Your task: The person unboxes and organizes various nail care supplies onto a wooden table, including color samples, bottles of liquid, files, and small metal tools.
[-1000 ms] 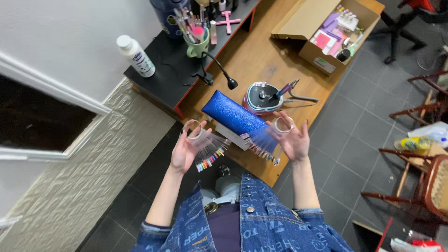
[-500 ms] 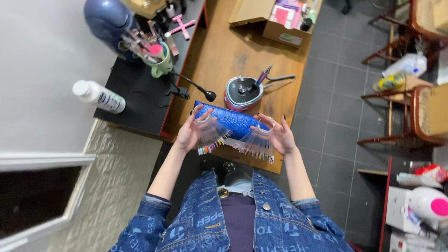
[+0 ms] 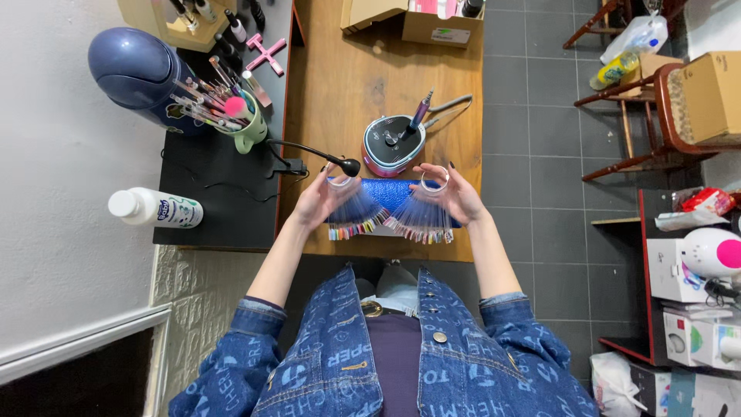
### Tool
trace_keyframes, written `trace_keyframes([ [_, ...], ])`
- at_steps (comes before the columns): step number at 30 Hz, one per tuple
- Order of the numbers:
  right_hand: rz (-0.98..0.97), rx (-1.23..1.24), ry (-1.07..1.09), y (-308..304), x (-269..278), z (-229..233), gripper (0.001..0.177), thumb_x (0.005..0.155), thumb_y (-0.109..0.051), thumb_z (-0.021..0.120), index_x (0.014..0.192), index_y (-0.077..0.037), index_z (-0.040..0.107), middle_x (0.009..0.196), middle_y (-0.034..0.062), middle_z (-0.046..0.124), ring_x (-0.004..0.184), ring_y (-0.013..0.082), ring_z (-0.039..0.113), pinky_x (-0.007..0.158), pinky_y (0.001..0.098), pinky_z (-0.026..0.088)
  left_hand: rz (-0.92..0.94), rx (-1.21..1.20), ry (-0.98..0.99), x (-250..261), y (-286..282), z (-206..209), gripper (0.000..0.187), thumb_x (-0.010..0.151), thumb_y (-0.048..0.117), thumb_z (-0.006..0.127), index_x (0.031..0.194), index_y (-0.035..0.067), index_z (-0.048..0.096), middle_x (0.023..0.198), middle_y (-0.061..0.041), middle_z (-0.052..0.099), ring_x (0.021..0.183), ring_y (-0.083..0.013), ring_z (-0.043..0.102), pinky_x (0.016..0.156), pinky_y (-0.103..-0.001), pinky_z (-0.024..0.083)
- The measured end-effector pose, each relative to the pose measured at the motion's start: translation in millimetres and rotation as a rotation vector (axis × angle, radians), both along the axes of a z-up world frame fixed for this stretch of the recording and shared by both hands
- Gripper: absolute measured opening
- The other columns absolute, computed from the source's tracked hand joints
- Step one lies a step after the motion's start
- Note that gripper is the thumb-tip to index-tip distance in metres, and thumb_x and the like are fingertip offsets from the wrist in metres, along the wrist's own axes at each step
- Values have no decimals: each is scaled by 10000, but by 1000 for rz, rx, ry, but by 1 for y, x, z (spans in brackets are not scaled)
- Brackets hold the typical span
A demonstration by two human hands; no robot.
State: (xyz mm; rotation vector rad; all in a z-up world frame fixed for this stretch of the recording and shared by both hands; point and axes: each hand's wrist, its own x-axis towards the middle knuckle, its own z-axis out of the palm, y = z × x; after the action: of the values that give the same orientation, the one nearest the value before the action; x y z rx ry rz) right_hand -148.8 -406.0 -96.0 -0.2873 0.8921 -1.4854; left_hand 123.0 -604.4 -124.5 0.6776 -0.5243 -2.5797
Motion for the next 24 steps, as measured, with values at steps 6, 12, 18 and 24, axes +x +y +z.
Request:
trace_keyframes([
  [6, -27, 12, 104, -2, -6, -24, 539, 1071, -448, 379, 1418, -75, 556, 1555, 110, 502, 1306, 433, 562, 1086, 518, 475, -50, -27, 44, -5, -16, -17, 428, 1082, 333, 430, 1470, 165, 498, 1309, -219, 664, 1225, -400, 639, 1112, -540, 485],
  [12, -64, 22, 133, -4, -11, -35, 460, 1091, -315, 370, 1376, -16, 573, 1530, 143, 523, 1279, 438, 582, 1068, 507, 495, -58, -68, 25, -11, -24, -22, 412, 1083, 324, 426, 1441, 147, 524, 1316, -209, 665, 1220, -348, 656, 1115, -504, 493],
  [18, -171, 12, 206, -12, -15, -52, 374, 1094, -228, 407, 1215, 46, 631, 1478, 220, 546, 1213, 441, 631, 1043, 509, 527, -76, -69, -3, -20, -33, -25, 332, 1068, 305, 465, 1311, 117, 590, 1328, -202, 662, 1205, -318, 671, 1077, -450, 527],
  [24, -199, 11, 270, -21, -15, -59, 350, 1087, -215, 443, 1135, 69, 641, 1421, 237, 586, 1153, 398, 678, 1005, 459, 556, -56, -84, 8, -29, -42, -41, 253, 1058, 290, 500, 1174, 103, 624, 1355, -181, 650, 1227, -310, 662, 1081, -440, 527],
])
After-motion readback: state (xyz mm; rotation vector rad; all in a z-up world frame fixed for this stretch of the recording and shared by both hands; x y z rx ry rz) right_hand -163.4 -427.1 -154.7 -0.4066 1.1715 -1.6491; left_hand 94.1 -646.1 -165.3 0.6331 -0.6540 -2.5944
